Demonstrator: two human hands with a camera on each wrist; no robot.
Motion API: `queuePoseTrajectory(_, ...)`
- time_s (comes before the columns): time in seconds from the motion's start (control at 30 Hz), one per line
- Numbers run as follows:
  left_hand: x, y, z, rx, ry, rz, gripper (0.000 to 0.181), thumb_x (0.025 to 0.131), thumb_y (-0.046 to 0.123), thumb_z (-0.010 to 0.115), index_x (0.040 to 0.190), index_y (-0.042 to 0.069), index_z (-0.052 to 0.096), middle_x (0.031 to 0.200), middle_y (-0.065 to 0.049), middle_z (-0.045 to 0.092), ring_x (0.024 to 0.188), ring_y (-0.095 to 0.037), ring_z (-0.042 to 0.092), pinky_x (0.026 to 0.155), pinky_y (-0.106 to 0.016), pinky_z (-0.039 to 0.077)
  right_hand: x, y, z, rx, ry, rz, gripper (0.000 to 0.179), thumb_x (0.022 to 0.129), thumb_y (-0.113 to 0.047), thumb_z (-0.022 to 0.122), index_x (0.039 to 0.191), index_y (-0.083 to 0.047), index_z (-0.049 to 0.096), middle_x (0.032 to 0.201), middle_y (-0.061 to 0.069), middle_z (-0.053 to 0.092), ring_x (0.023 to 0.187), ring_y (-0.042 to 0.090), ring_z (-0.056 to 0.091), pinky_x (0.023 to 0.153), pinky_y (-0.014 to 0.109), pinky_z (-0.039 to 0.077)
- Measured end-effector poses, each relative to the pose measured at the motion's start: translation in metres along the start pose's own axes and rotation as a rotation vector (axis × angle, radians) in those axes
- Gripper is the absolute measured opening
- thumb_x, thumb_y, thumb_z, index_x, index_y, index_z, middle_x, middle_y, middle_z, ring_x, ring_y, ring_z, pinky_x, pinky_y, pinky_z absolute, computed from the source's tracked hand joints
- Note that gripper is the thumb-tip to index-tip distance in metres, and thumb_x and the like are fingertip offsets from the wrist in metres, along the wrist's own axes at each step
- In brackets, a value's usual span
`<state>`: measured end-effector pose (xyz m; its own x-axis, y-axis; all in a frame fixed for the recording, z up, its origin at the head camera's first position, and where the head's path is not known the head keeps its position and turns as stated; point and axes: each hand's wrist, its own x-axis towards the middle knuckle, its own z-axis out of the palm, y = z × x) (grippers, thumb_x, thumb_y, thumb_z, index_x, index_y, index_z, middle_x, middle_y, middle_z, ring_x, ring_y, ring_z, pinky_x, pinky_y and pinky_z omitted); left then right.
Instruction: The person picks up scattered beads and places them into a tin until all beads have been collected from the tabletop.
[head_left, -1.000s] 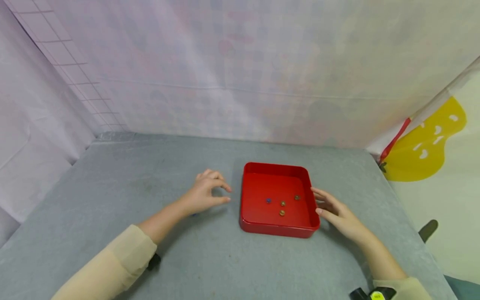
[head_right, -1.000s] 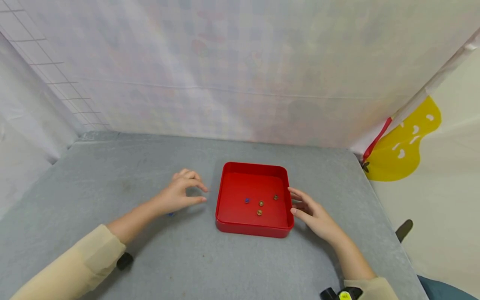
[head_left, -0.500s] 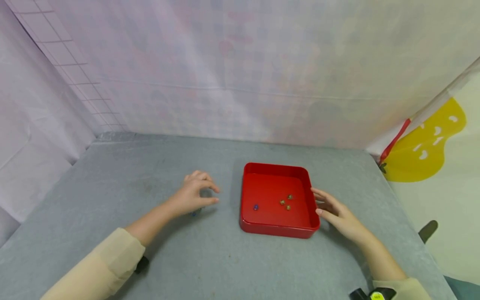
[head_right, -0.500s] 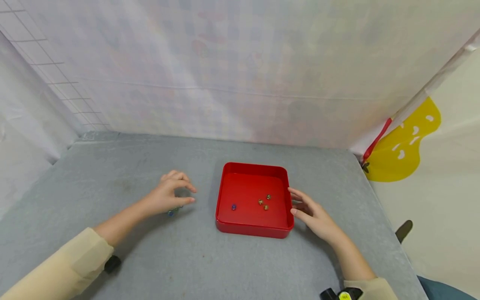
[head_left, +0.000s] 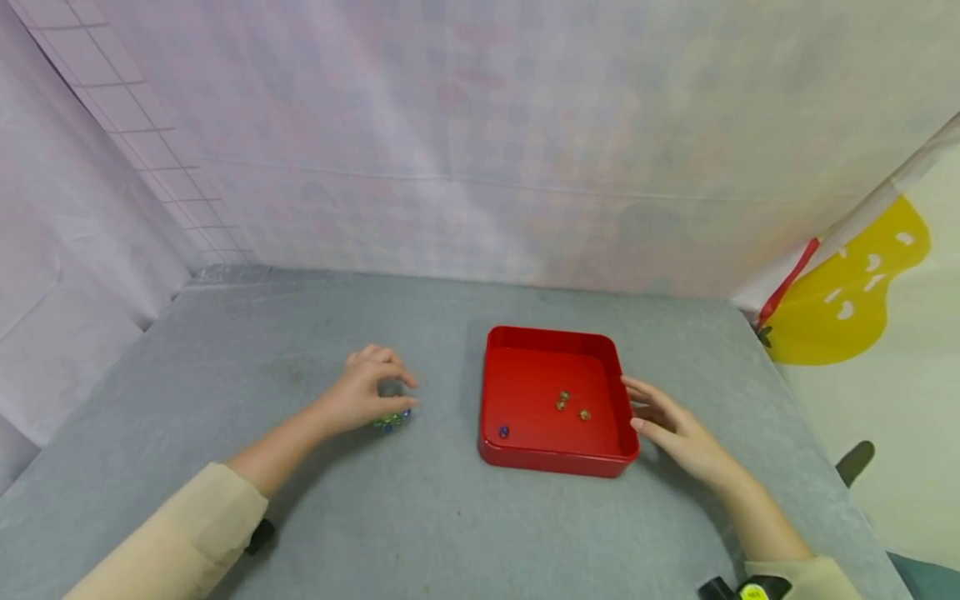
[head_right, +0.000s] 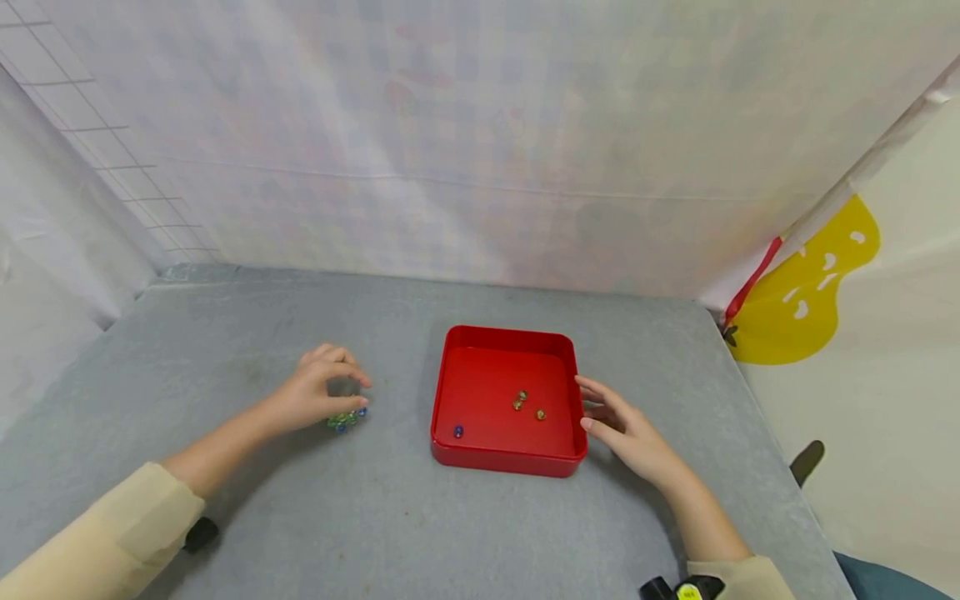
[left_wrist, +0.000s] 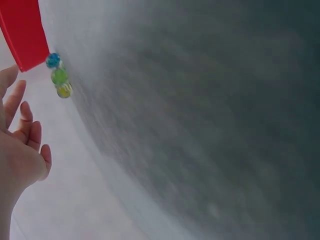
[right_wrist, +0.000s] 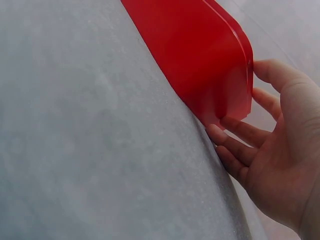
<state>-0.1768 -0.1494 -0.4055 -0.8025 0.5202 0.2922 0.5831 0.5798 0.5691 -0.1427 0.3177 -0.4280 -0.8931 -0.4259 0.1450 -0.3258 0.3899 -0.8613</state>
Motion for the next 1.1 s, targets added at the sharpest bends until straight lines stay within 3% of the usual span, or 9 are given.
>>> queuePoseTrajectory(0.6,-0.026,-0.022,-0.016,0.062,0.028,-0.016,0.021,0.073,0.016,0.083,0.091,0.01,0.074,0.089,0.003,0.056,0.093,-0.02,0.047,0.084,-0.048,0.027,0.001,0.006,-0.001,-0.019,0.0,-0.014,0.055,0.096,-0.005,0.053,0.148,-0.005,0.033,0.136,0.029,0.043,0.11,0.009,0.055,0.083,0.025,0.048)
queuePoseTrajectory(1.1,-0.033,-0.026,-0.018,0.11,-0.027,-0.055,0.019,0.075,0.018,0.082,0.091,0.012,0.074,0.089,0.004,0.056,0.089,-0.017,0.045,0.081,-0.043,0.029,0.001,0.007,0.0,-0.025,0.009,0.011,0.056,0.096,-0.006,0.054,0.148,-0.007,0.034,0.138,0.024,0.044,0.109,0.005,0.055,0.082,0.026,0.049)
